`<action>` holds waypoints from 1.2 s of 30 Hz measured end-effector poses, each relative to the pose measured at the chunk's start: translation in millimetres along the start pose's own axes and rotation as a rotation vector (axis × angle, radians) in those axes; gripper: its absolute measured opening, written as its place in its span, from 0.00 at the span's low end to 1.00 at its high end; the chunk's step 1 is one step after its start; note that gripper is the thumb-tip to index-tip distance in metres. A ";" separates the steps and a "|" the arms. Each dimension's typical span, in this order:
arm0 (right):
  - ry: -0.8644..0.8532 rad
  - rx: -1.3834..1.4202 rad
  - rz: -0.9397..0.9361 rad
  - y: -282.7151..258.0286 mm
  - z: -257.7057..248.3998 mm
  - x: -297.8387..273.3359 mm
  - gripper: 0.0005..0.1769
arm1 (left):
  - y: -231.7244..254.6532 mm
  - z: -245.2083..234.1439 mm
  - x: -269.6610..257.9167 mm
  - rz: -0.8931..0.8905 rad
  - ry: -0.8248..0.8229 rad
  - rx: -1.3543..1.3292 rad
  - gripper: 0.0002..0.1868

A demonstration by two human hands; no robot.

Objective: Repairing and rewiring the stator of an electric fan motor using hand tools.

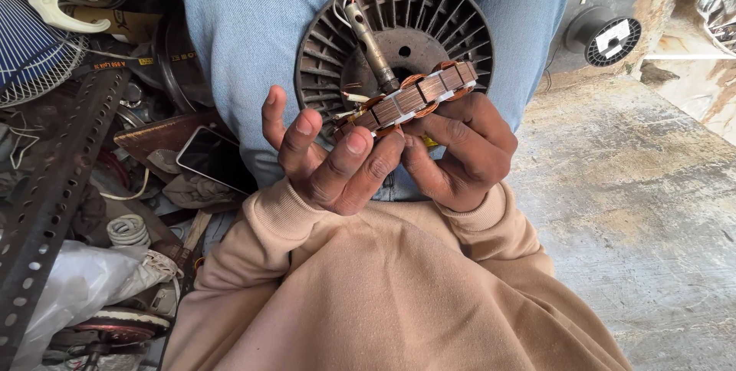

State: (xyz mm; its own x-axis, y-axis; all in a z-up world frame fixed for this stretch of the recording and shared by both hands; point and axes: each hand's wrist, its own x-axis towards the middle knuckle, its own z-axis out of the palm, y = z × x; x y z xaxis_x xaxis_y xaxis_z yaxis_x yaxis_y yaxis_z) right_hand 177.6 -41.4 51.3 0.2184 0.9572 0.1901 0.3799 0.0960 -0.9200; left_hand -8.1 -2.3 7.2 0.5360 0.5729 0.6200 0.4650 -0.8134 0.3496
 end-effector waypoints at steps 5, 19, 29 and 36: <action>-0.061 -0.038 -0.009 2.0 -2.5 0.3 0.12 | 2.2 -0.5 -2.7 -0.013 -0.042 0.071 0.03; 0.031 0.009 -0.062 -0.2 4.6 4.7 0.09 | 8.5 13.7 -2.6 -0.093 0.063 0.066 0.05; 0.102 0.020 -0.044 -2.1 10.9 -5.9 0.07 | 5.8 22.3 -2.9 -0.045 0.064 0.128 0.04; 0.143 0.030 -0.063 9.0 9.0 -14.6 0.08 | 16.8 19.5 2.8 -0.026 0.071 0.145 0.04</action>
State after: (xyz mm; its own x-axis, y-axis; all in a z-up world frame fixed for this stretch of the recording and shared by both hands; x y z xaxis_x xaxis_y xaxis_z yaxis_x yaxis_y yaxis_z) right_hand 169.8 -52.0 37.2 0.3214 0.9007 0.2922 0.3703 0.1644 -0.9142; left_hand 14.9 -12.4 1.1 0.4739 0.5806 0.6621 0.5773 -0.7726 0.2643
